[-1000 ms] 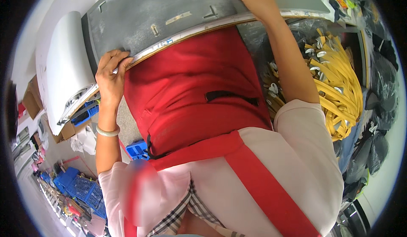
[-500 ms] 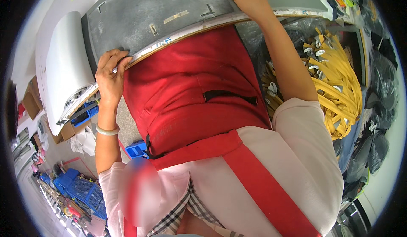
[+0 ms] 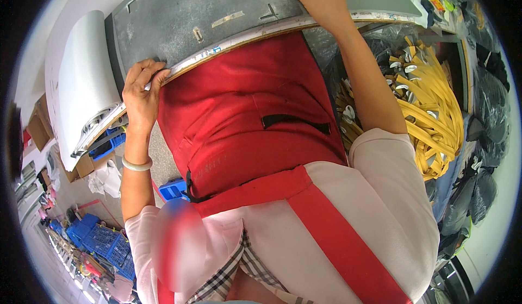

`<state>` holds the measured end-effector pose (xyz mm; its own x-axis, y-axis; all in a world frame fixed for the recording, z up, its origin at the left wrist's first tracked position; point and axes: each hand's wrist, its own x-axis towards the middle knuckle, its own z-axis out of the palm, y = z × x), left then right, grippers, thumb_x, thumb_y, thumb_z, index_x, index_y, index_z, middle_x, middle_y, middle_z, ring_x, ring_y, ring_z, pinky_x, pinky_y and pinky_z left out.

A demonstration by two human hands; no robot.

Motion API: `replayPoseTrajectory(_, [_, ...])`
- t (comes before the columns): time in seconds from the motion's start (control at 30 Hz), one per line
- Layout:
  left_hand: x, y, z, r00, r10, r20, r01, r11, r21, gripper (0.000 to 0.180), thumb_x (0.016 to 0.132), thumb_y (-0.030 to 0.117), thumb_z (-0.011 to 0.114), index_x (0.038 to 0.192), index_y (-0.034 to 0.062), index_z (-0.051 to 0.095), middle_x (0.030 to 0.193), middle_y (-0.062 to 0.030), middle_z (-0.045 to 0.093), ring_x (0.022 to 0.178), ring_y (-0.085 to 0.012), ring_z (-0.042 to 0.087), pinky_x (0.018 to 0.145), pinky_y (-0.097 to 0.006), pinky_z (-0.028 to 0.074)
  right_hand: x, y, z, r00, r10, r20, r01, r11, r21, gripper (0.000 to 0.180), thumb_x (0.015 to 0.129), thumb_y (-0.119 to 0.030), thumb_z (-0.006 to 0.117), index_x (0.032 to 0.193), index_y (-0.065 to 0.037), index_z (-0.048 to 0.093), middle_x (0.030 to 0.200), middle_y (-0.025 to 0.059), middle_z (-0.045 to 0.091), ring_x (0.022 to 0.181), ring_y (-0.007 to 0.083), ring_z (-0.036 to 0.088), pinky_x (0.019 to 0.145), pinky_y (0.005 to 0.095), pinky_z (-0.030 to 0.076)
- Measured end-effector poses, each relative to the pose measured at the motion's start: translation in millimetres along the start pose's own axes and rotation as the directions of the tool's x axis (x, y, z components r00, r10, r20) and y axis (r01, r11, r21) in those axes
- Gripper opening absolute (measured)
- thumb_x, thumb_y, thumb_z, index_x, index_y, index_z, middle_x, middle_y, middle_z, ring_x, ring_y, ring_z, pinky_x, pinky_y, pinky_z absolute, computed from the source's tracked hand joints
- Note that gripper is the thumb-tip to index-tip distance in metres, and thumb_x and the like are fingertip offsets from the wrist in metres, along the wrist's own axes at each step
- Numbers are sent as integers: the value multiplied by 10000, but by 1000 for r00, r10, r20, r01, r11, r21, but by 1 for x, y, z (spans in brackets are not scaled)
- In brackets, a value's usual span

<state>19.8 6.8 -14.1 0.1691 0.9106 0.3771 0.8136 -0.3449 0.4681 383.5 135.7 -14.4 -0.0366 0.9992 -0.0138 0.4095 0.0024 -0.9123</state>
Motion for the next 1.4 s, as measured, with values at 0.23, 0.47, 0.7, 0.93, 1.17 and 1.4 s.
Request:
replayPoseTrajectory(0.23, [7,5,-8,997,-42,70,40,998,40,188,831,137,780,983,37,734,1003,-103,690,927,-332,653,811,-405,530,9,28,-4,997,-62,54,61,998,20,191,959,-214,703,982,-25,687,852,-9,652,793,86,582,740,239,456])
replayPoseTrajectory(0.47, [68,36,48,989,141,44,-138,989,-48,160,965,193,622,1004,75,721,974,-125,667,918,-372,653,777,-450,540,-6,7,-3,989,-147,-16,143,978,-151,286,940,-281,732,1056,-20,722,858,-35,648,802,66,559,732,224,447])
replayPoseTrajectory(0.7, [106,40,114,975,201,-91,-198,979,39,124,939,191,620,967,106,706,943,-108,670,874,-347,672,737,-446,558,4,34,-17,992,-125,-32,121,988,-101,246,936,-236,747,1071,-31,731,865,-45,644,799,44,547,712,206,429])
replayPoseTrajectory(0.93, [102,34,111,973,211,-89,-196,969,151,178,957,212,618,1099,162,713,1095,-50,674,1093,-289,627,956,-515,469,-19,-6,8,988,-155,23,154,986,58,195,940,-210,739,1035,-39,735,828,-52,606,752,46,501,671,234,421])
replayPoseTrajectory(1.17, [108,53,105,990,136,27,-138,970,199,291,984,211,554,1217,105,693,1316,-137,602,1308,-357,505,1090,-689,325,-32,-13,1,897,-356,262,427,853,-301,162,941,-196,706,998,-45,708,832,71,616,729,192,570,677,308,455])
replayPoseTrajectory(1.4, [106,56,97,992,104,67,-115,977,181,301,982,210,560,1238,108,681,1332,-134,597,1316,-362,499,1096,-688,321,-32,-21,11,801,-477,363,594,711,-376,147,947,-182,676,990,-42,687,871,129,643,773,319,603,699,367,482])
